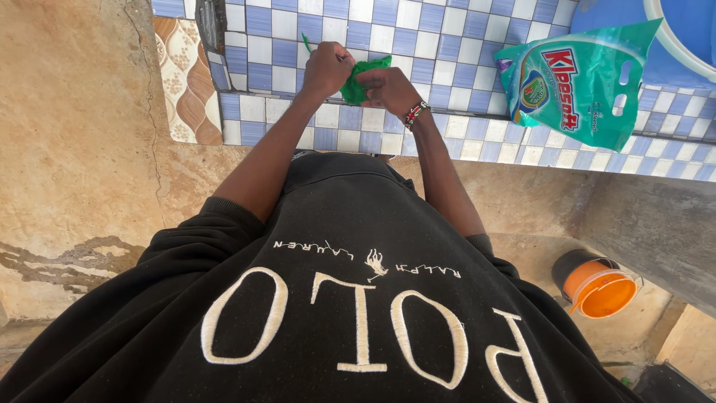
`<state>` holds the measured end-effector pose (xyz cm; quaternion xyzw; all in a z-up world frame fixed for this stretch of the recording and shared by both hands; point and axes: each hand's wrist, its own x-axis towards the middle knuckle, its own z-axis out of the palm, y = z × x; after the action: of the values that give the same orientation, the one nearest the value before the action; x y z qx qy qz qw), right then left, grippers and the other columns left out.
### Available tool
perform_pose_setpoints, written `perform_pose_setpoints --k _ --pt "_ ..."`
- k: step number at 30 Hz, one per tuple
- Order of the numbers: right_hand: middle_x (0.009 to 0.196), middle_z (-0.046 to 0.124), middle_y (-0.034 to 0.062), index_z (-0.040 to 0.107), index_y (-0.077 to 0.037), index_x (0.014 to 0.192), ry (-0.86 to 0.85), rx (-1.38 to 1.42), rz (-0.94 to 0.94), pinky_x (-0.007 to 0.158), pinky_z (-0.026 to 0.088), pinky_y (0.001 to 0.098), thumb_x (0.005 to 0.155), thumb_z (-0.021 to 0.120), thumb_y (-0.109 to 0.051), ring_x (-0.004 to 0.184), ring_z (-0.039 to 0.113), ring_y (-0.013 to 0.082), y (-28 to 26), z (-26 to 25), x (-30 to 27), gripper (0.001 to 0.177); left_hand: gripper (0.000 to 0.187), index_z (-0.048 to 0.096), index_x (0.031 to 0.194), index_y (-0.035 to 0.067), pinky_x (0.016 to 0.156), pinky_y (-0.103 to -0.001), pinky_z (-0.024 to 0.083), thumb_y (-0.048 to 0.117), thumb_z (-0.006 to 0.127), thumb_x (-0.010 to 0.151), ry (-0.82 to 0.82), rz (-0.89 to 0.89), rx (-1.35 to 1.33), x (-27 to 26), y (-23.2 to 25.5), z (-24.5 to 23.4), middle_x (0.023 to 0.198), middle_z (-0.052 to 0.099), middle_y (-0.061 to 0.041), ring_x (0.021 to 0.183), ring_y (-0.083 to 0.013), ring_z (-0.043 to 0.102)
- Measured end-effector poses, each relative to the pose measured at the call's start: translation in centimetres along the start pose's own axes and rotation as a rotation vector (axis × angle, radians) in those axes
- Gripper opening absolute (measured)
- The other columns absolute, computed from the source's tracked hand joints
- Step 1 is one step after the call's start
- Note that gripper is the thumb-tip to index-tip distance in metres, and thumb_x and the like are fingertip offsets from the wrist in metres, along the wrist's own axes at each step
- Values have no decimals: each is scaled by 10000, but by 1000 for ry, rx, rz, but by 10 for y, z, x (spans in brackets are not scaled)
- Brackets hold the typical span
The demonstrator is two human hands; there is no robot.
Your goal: Scrubbing a tiled counter-like surface with a green sponge and detergent.
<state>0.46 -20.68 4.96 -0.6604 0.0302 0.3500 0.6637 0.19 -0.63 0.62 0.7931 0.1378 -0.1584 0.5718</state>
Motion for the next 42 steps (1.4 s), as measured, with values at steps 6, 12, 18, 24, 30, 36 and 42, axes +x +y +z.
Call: perform_pose_setpoints --k 6,12,18,24,30,36,42 --pt "948 775 165 706 59 1087 343 -208 79 645 666 345 889 479 74 770 779 221 -5 6 1 302 209 747 873 90 789 -427 572 291 801 865 43 7 329 -6 -20 1 872 767 -121 869 -308 748" --pt "859 766 163 714 -37 877 638 -862 159 708 578 430 862 835 -361 799 740 307 10 3 12 346 366 627 1075 76 777 -482 566 304 816 860 32 39 513 -20 9 6 992 732 -140 951 -355 723" --pt "811 694 152 624 -75 836 597 -1073 -170 594 551 500 750 883 -325 732 703 362 61 -10 50 370 360 598 1122 14 790 -498 560 242 775 906 6 51 690 -15 6 7 1017 708 -197 982 -392 702" --pt "815 689 116 577 -25 891 380 -207 -193 609 597 330 856 836 -39 698 677 177 44 -14 35 262 361 625 1104 3 870 -434 557 122 819 824 108 365 763 -19 5 -1 1258 564 -215 1202 -358 546" --pt "863 764 102 553 -52 1023 414 106 -17 581 646 290 797 774 54 724 756 160 17 -6 18 334 528 559 1279 51 958 -472 504 59 817 819 -14 332 572 -23 24 -12 1314 542 -188 1240 -358 524" --pt "954 789 107 635 8 1156 67 -137 -212 735 623 263 884 750 73 855 761 131 -13 -23 7 303 769 428 1495 74 1053 -479 423 52 825 837 -276 434 283 -10 28 -6 1390 524 -210 1308 -368 492" --pt "947 771 82 634 -10 1205 -5 -295 -266 762 612 270 873 772 89 876 744 123 -31 -43 10 372 273 648 1153 -17 842 -395 573 108 780 949 -471 317 12 13 4 8 1005 738 -120 943 -202 725"
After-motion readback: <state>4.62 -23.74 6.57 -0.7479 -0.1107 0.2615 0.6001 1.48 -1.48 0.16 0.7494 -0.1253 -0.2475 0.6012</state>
